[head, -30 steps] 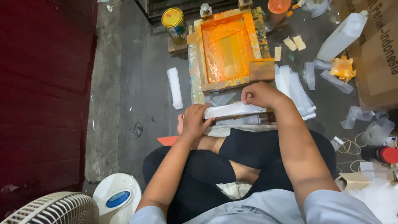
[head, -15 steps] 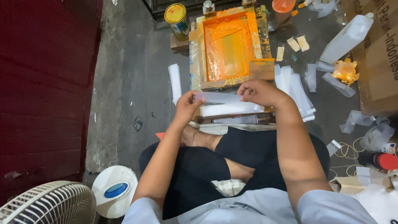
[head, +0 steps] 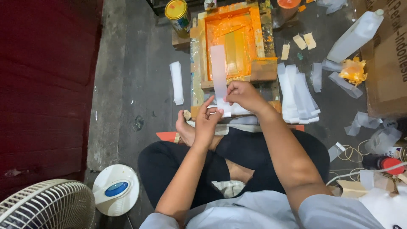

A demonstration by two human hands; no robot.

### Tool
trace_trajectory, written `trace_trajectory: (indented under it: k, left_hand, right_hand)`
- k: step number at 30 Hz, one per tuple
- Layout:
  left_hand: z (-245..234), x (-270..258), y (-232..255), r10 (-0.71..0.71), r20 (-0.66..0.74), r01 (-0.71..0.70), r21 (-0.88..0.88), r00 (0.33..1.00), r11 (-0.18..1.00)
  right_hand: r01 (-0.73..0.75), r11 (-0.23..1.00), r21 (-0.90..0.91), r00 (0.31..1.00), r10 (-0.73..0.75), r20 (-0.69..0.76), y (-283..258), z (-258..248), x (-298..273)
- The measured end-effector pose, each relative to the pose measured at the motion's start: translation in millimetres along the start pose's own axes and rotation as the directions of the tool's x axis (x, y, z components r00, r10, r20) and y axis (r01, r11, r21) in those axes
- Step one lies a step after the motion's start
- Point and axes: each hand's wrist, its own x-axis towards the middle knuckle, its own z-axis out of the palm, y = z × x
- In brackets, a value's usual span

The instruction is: The person sits on the floor and repeatedly places a white strip under a screen printing frame, then uses a squeegee to pull orange ink across the screen. The person removes the strip, places it aside, and repeats the process with new strips.

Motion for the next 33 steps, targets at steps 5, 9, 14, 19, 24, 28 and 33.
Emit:
trace_trajectory:
  k: [5,9,14,19,24,28,33]
  left_hand:
    - [-7,3,-29,-0.022,-0.054,0.021,-0.007,0.998,1.0]
    - [-6,-5,-25,-0.068,-0.022,0.069,0.053,0.997,0.996]
    - [-9,-16,-42,-0.097,0.002,0.097,0.091,0.995,0.991]
    - [-10,-30,-37,-0.137,0.034,0.131,0.141,0.99,0.981]
    - [-15,-29,-42,-0.133,0.055,0.121,0.186,0.99,0.975]
    - [1,-40,2,-0.161,0.123,0.151,0.089,0.979,0.985]
    - [-9,-30,10,-0.266,0.396,0.377,-0.234,0.879,0.896]
  right_hand:
    - [-0.069,0.997,0.015,0.998,0.069,-0.006,-4,8,0]
    - [-0.033,0.997,0.07,0.994,0.039,-0.099,5,1,5]
    - [0.018,0.991,0.133,0.983,0.007,-0.181,-23,0,-4]
    - [0.047,0.98,0.194,0.962,0.007,-0.272,-13,-13,-1]
    - [-0.004,0.936,0.353,0.931,0.132,-0.339,-21,-10,-1]
    - [-0.017,0.915,0.403,0.935,0.157,-0.318,-30,-6,-7]
    - [-0.018,0.892,0.453,0.94,0.169,-0.296,-42,-7,-10]
